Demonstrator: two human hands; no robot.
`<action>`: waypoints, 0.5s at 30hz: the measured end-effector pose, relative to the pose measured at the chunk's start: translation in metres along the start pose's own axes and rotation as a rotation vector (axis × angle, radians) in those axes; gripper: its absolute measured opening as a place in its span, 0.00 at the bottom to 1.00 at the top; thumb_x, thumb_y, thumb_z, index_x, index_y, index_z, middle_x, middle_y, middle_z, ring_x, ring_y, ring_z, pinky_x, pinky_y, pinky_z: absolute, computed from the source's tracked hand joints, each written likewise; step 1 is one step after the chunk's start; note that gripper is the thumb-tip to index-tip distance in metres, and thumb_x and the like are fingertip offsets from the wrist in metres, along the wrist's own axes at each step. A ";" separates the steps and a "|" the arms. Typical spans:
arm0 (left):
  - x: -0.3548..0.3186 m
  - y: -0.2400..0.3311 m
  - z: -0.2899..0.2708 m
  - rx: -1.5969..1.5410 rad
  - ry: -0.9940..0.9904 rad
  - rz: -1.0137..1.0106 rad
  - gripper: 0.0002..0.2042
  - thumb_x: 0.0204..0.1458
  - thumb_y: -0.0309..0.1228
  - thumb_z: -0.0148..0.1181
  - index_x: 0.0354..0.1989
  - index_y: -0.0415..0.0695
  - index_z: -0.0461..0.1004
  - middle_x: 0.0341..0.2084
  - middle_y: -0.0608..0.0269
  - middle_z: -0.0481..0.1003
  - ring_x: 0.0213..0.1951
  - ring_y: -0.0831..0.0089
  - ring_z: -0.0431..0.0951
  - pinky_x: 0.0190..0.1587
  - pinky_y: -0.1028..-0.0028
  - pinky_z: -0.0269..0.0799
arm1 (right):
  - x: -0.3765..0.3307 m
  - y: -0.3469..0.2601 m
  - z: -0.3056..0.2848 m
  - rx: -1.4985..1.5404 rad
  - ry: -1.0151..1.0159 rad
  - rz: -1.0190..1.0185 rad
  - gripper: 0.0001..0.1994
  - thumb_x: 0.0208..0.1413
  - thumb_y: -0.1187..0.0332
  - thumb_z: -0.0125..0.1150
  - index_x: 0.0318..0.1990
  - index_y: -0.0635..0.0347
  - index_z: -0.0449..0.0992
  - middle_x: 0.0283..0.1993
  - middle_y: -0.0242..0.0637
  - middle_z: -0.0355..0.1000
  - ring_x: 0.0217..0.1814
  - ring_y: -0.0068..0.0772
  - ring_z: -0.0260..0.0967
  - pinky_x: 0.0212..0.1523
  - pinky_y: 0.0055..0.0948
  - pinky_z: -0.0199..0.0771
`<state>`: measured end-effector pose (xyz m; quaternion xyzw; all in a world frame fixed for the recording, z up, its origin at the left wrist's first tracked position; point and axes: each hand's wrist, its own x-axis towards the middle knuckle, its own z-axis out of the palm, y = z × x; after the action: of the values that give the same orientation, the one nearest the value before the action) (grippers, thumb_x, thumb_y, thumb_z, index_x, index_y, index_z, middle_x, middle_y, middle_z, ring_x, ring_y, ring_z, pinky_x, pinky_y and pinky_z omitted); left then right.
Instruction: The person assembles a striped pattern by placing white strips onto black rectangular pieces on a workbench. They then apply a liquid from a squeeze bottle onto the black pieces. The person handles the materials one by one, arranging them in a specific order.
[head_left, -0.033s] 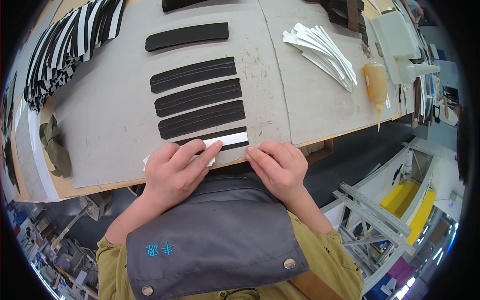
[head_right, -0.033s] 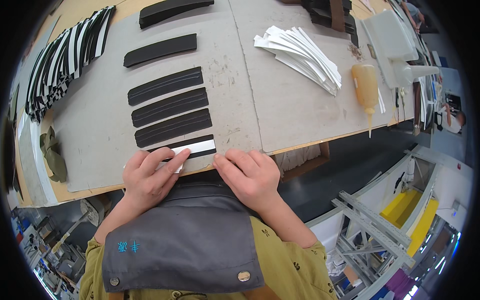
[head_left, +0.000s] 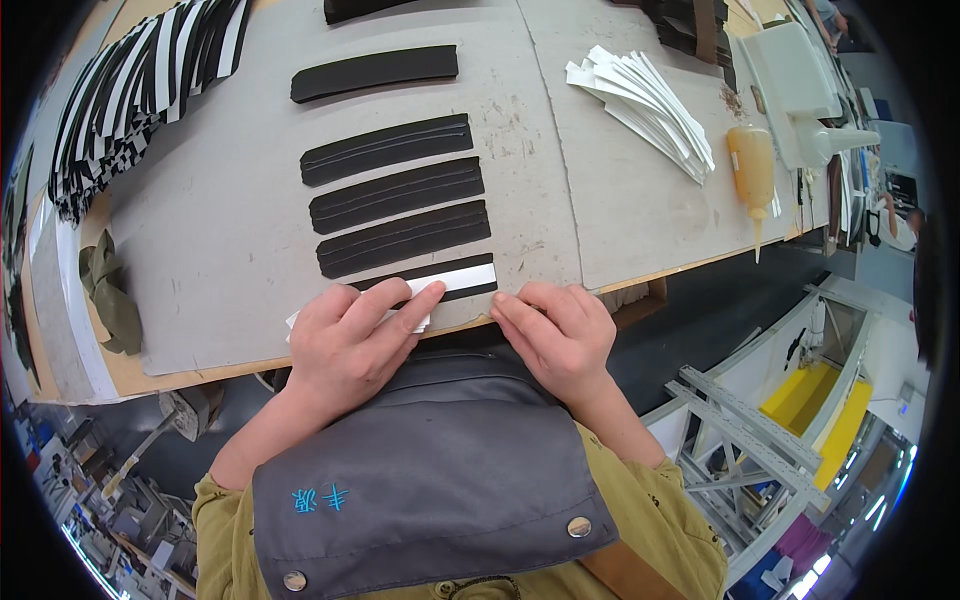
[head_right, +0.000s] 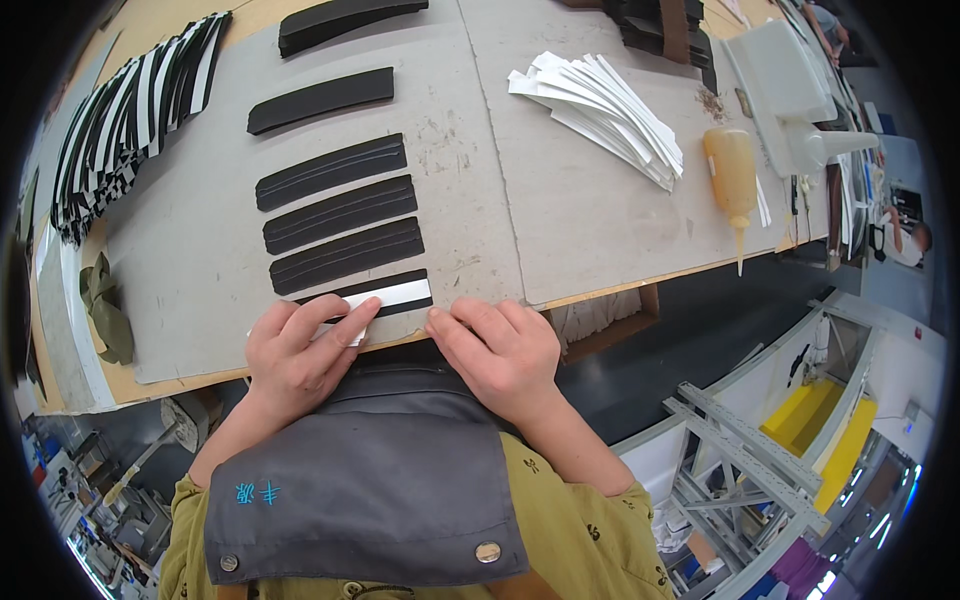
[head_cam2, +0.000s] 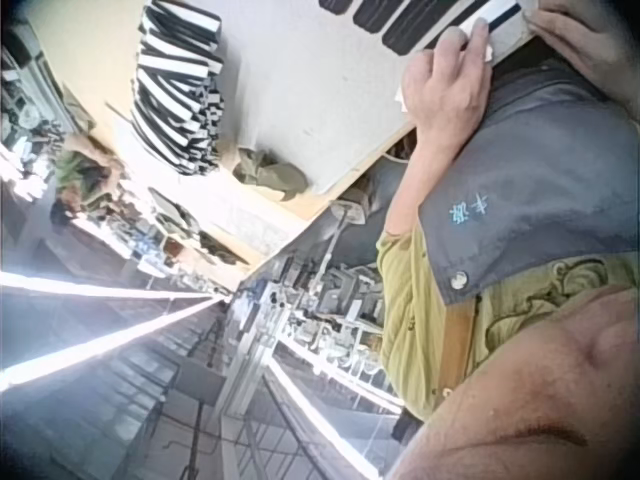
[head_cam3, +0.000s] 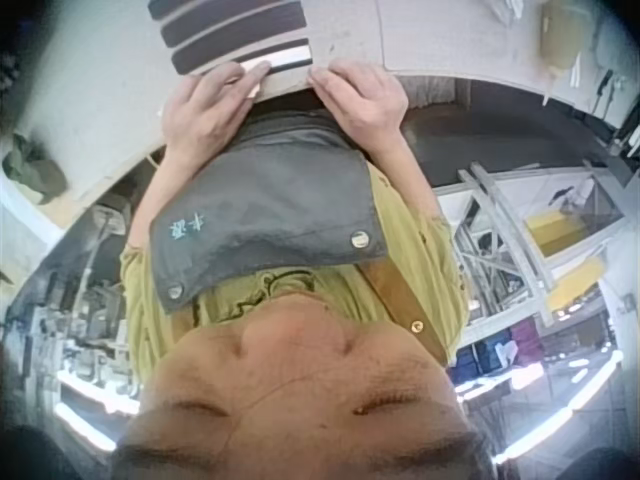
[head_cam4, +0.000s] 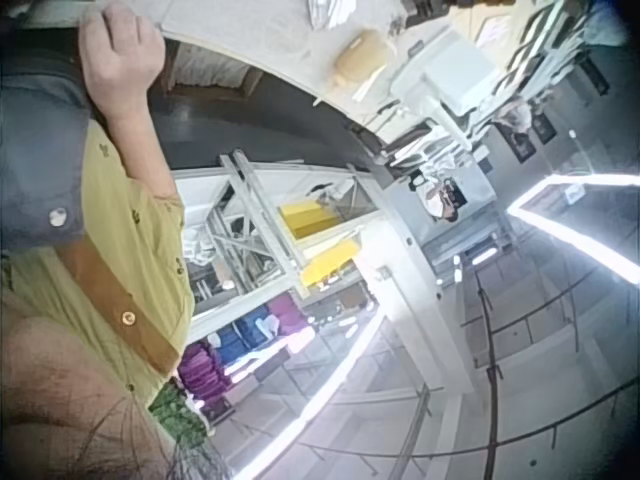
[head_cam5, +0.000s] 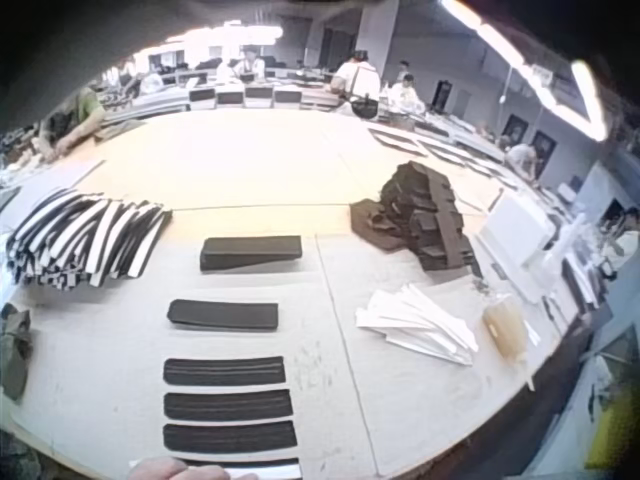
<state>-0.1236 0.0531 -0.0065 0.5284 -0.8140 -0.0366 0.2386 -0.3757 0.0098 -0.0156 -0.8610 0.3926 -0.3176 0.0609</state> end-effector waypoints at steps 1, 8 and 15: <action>0.000 0.000 0.000 0.001 0.001 -0.002 0.31 0.36 0.28 0.75 0.56 0.61 0.85 0.39 0.79 0.76 0.28 0.75 0.66 0.32 0.75 0.66 | 0.001 0.000 0.000 -0.003 -0.005 0.001 0.13 0.44 0.68 0.79 0.39 0.49 0.85 0.35 0.22 0.74 0.26 0.25 0.64 0.26 0.26 0.66; -0.006 -0.003 -0.011 0.047 0.060 0.033 0.28 0.38 0.28 0.70 0.54 0.57 0.85 0.40 0.82 0.75 0.27 0.79 0.65 0.28 0.77 0.66 | 0.004 -0.004 -0.003 0.070 0.000 0.039 0.15 0.43 0.67 0.80 0.41 0.49 0.86 0.35 0.25 0.76 0.27 0.27 0.68 0.27 0.27 0.67; -0.068 -0.017 -0.031 0.151 0.114 -0.034 0.27 0.37 0.27 0.68 0.53 0.55 0.86 0.39 0.82 0.77 0.26 0.78 0.64 0.27 0.77 0.63 | 0.025 -0.025 0.010 0.154 -0.056 -0.159 0.19 0.44 0.64 0.80 0.46 0.52 0.85 0.42 0.25 0.77 0.36 0.29 0.73 0.35 0.28 0.70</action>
<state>-0.0737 0.1109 -0.0084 0.5596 -0.7905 0.0509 0.2437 -0.3414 0.0078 -0.0022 -0.8907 0.2955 -0.3267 0.1124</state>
